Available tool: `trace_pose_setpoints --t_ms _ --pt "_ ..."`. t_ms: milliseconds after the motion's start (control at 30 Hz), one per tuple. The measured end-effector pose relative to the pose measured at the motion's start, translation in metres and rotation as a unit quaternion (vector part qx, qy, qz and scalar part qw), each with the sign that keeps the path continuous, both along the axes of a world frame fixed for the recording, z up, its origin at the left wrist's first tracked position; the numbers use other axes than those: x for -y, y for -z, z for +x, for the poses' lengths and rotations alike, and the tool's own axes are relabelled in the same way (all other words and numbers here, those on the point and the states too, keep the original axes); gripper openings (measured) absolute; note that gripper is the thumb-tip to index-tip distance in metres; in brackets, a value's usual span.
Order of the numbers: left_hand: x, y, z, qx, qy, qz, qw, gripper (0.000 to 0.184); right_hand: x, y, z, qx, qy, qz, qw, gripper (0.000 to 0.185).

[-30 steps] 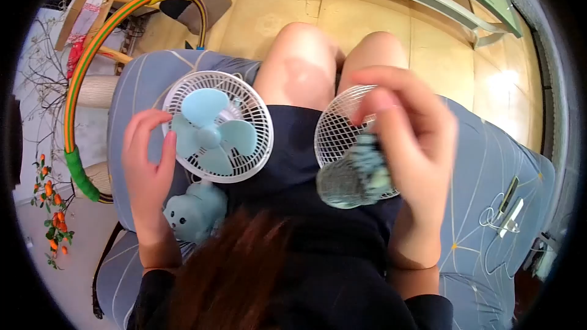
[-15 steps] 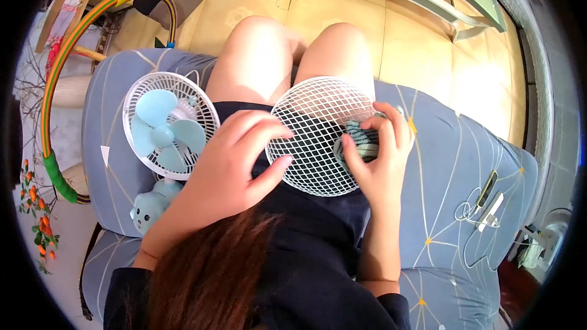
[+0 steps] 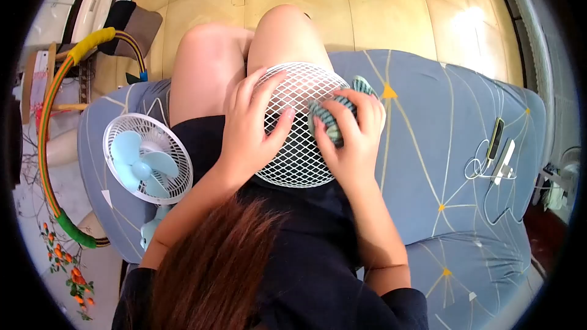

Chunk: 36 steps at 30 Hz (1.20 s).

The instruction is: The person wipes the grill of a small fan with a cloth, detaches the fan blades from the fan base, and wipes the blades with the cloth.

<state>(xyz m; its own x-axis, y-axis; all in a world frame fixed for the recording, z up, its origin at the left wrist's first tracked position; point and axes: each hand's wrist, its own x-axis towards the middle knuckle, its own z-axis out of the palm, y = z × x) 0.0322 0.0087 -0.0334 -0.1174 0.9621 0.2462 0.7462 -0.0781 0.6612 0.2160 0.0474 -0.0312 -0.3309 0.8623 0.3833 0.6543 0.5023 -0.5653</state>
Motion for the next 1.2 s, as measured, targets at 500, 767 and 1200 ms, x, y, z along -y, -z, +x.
trace_pose_setpoints --t_ms 500,767,1200 --pt "-0.018 0.006 -0.003 0.09 0.028 0.1 0.991 0.024 -0.051 0.007 -0.02 -0.055 0.042 0.027 0.997 0.018" --pt "-0.031 0.003 -0.01 0.014 0.011 0.101 0.995 0.037 -0.077 0.004 -0.03 -0.169 0.026 0.067 0.983 0.018" --pt "0.012 0.0 0.011 -0.1 0.11 -0.02 0.989 0.103 -0.024 -0.023 0.009 0.07 0.08 -0.004 0.994 0.019"
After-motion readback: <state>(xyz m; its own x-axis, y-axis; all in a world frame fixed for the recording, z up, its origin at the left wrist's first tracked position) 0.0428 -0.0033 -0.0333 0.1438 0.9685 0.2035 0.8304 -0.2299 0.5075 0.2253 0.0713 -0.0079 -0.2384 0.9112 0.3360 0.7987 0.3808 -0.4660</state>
